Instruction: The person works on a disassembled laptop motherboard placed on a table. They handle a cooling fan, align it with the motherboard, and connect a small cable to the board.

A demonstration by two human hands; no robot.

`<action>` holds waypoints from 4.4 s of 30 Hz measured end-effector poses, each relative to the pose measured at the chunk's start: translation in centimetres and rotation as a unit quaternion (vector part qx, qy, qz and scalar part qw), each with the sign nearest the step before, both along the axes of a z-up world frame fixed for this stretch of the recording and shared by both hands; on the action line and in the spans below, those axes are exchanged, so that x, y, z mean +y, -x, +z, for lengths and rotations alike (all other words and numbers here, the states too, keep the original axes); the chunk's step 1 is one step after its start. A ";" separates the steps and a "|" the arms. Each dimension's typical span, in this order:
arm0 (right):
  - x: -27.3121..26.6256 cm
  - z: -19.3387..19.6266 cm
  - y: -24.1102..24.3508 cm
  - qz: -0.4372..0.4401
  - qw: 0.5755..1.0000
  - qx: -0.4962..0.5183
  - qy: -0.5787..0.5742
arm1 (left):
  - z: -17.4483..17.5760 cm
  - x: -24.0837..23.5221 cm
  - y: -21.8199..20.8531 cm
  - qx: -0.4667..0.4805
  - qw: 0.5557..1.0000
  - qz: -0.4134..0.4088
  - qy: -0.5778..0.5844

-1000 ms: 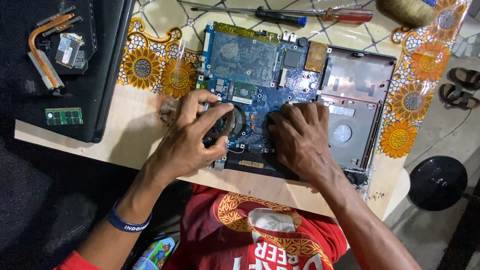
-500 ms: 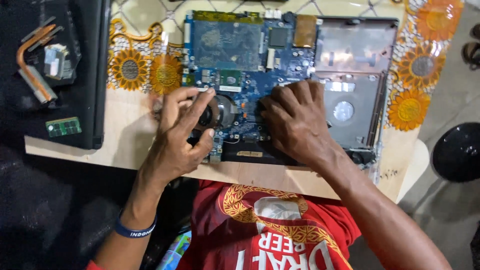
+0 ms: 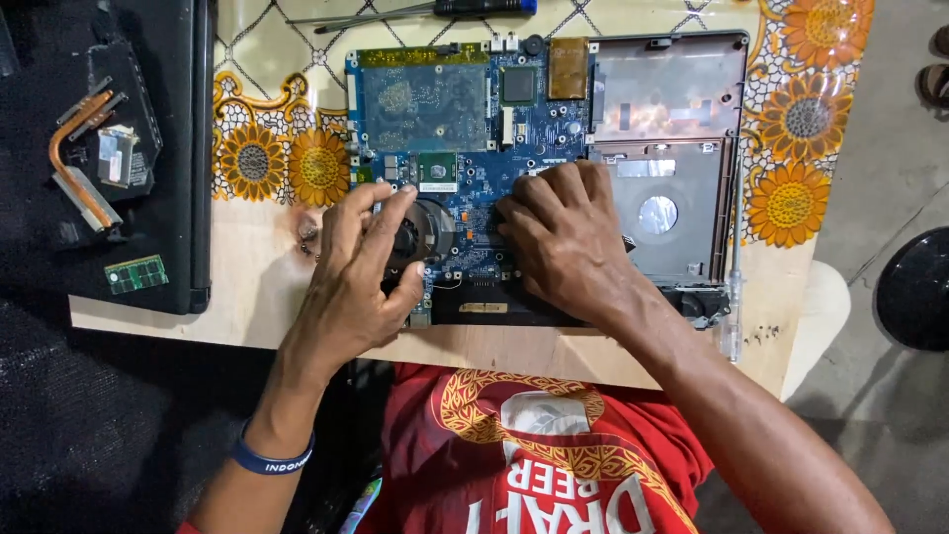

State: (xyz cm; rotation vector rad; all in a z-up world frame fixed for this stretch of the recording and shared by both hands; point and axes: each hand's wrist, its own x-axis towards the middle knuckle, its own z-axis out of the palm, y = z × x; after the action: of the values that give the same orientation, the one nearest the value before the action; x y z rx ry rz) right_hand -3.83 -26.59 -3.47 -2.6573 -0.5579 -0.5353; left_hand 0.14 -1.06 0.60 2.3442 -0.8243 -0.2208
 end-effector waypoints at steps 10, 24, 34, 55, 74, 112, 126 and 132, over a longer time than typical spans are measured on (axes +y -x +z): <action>0.1 0.0 0.1 -0.005 1.000 0.002 0.002 | -0.8 0.5 0.4 -0.030 0.999 0.013 0.021; 0.4 -0.2 0.1 0.006 1.000 -0.002 -0.001 | -2.1 0.2 0.4 -0.035 0.997 0.067 0.008; 0.8 0.0 0.4 -0.012 1.000 -0.027 -0.001 | 0.7 1.4 -1.3 0.095 0.992 0.035 0.070; 1.2 -1.2 1.4 -0.037 0.998 -0.052 -0.007 | 0.2 1.0 -0.2 0.081 0.990 0.093 0.065; 0.5 -2.0 3.3 -0.007 1.000 0.016 0.020 | -1.2 0.6 2.0 0.009 0.984 0.142 0.103; -0.1 -4.5 3.5 -0.007 0.998 0.064 0.015 | -0.5 2.9 -1.2 0.291 0.919 0.218 0.149; 0.1 -4.2 2.6 -0.003 0.998 -0.008 -0.057 | 0.2 2.1 -1.9 0.248 0.921 0.161 0.253; 0.6 -4.6 2.4 -0.037 0.998 -0.035 -0.024 | 2.2 1.0 -2.0 0.241 0.924 0.195 0.225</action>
State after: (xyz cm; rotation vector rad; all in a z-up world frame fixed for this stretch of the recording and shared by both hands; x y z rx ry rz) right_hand -6.18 -25.97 -8.09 -2.6299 -0.4611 -0.6571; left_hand 2.10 -0.11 2.75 1.8461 -0.1356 -0.3734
